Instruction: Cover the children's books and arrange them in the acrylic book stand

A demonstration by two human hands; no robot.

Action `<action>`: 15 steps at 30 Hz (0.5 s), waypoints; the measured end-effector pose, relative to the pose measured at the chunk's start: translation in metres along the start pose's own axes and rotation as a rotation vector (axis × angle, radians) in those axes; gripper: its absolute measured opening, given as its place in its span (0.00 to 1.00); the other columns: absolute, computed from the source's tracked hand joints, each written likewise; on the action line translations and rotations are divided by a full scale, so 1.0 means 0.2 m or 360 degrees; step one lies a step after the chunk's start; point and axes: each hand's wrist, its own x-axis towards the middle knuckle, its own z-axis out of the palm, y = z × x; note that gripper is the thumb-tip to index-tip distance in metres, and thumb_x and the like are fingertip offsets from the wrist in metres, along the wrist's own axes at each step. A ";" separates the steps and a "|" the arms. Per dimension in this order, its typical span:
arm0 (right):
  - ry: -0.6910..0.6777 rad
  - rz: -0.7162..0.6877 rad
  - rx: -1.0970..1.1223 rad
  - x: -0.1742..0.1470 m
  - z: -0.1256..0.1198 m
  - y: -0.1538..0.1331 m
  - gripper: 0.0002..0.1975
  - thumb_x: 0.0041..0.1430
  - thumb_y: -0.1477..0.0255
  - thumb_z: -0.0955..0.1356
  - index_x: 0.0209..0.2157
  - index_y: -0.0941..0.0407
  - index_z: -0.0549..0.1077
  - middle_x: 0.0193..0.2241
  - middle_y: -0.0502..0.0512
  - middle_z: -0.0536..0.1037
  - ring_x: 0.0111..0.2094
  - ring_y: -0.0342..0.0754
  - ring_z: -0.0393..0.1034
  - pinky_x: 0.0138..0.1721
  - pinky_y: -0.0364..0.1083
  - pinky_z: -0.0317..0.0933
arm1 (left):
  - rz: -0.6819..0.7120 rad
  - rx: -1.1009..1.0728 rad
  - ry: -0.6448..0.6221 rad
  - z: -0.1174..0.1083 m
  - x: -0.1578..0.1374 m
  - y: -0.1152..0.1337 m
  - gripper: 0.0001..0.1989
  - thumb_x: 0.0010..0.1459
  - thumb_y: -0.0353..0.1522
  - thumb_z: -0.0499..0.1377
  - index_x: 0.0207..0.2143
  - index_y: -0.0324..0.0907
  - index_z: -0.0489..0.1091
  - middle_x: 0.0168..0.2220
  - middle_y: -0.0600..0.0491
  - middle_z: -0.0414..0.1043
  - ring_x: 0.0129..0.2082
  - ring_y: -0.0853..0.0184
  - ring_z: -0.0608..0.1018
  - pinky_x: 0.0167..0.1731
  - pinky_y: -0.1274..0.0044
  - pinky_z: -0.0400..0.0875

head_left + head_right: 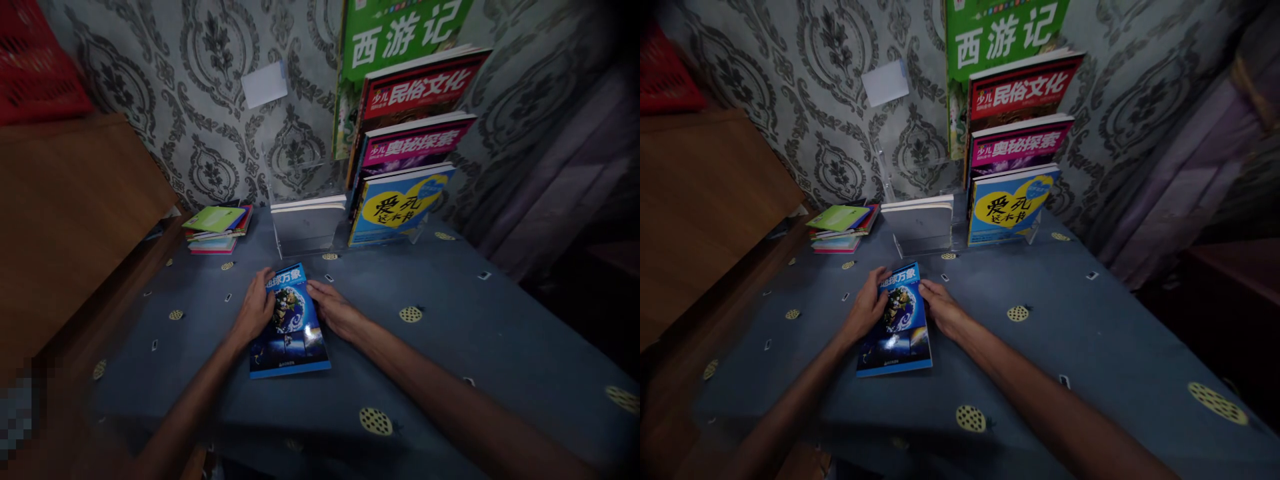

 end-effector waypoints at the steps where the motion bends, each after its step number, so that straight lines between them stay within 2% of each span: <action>1: -0.0012 -0.0007 -0.0004 0.00 0.00 0.00 0.07 0.59 0.67 0.70 0.37 0.54 0.77 0.30 0.51 0.82 0.29 0.46 0.74 0.33 0.45 0.68 | 0.0030 -0.0002 -0.0012 0.01 0.01 0.01 0.25 0.61 0.26 0.50 0.61 0.40 0.54 0.58 0.41 0.69 0.60 0.59 0.69 0.61 0.60 0.60; 8: -0.0064 -0.0064 0.0048 0.02 -0.03 0.03 0.14 0.51 0.62 0.75 0.37 0.54 0.77 0.27 0.49 0.80 0.26 0.45 0.72 0.30 0.43 0.65 | 0.0260 -0.0023 -0.0130 0.10 0.12 0.11 0.26 0.60 0.24 0.49 0.61 0.39 0.54 0.59 0.40 0.67 0.61 0.59 0.68 0.62 0.60 0.60; 15: -0.0034 -0.0061 0.0120 0.03 -0.02 0.03 0.11 0.50 0.65 0.75 0.34 0.55 0.77 0.26 0.49 0.80 0.26 0.44 0.71 0.32 0.43 0.65 | 0.0291 -0.0074 -0.0152 0.12 0.16 0.14 0.25 0.61 0.25 0.49 0.61 0.39 0.54 0.59 0.40 0.66 0.61 0.59 0.68 0.62 0.61 0.59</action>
